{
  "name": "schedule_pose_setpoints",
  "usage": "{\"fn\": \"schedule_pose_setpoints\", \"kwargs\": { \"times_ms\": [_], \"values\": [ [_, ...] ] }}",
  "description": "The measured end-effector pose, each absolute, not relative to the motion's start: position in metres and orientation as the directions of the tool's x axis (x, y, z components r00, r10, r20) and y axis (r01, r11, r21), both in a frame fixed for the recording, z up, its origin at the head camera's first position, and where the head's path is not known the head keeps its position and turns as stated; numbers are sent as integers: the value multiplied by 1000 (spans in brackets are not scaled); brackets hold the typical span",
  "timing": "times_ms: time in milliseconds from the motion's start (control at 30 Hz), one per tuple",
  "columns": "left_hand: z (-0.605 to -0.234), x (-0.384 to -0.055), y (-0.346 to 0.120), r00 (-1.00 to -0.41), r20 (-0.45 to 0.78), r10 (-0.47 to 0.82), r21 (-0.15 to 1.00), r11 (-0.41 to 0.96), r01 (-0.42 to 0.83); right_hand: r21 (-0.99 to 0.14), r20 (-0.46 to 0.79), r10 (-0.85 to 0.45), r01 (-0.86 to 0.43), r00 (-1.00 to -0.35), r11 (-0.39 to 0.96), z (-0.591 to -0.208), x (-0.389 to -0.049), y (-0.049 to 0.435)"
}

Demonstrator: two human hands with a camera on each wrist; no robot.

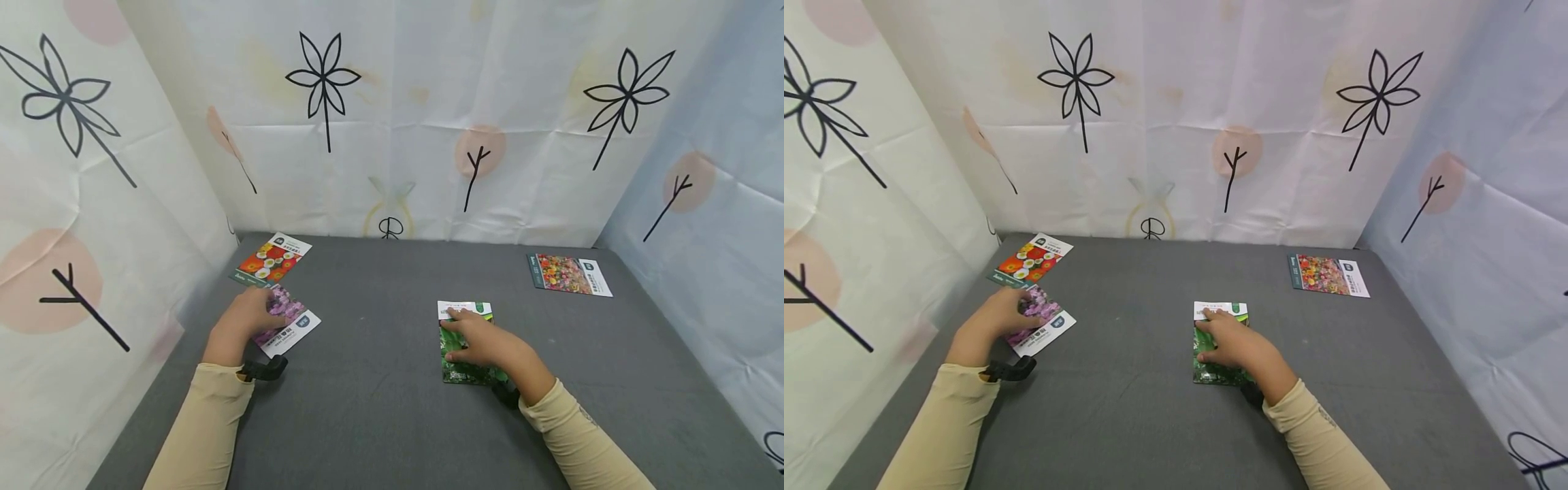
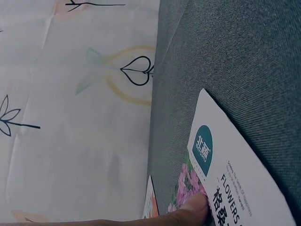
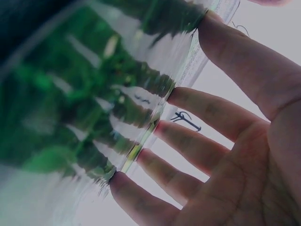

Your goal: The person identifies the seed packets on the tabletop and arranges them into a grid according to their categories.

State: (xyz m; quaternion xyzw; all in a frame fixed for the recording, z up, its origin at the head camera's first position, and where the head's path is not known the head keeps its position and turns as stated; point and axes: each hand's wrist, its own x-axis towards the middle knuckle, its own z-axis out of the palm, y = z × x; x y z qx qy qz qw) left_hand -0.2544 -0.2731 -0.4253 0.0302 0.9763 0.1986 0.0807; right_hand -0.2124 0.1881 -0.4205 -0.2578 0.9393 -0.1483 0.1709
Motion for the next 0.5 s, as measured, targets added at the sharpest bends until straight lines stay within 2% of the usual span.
{"fn": "schedule_pose_setpoints", "kwargs": {
  "times_ms": [233,500],
  "values": [
    [-429,-256,-269,-983,-143,111,394,918,46,-411,-268,-549,-422,-792,808,-418,-213,192],
    [-432,-257,-263,-983,-147,110,401,915,43,-409,-283,-541,-411,-792,815,-418,-213,192]
  ]
}}
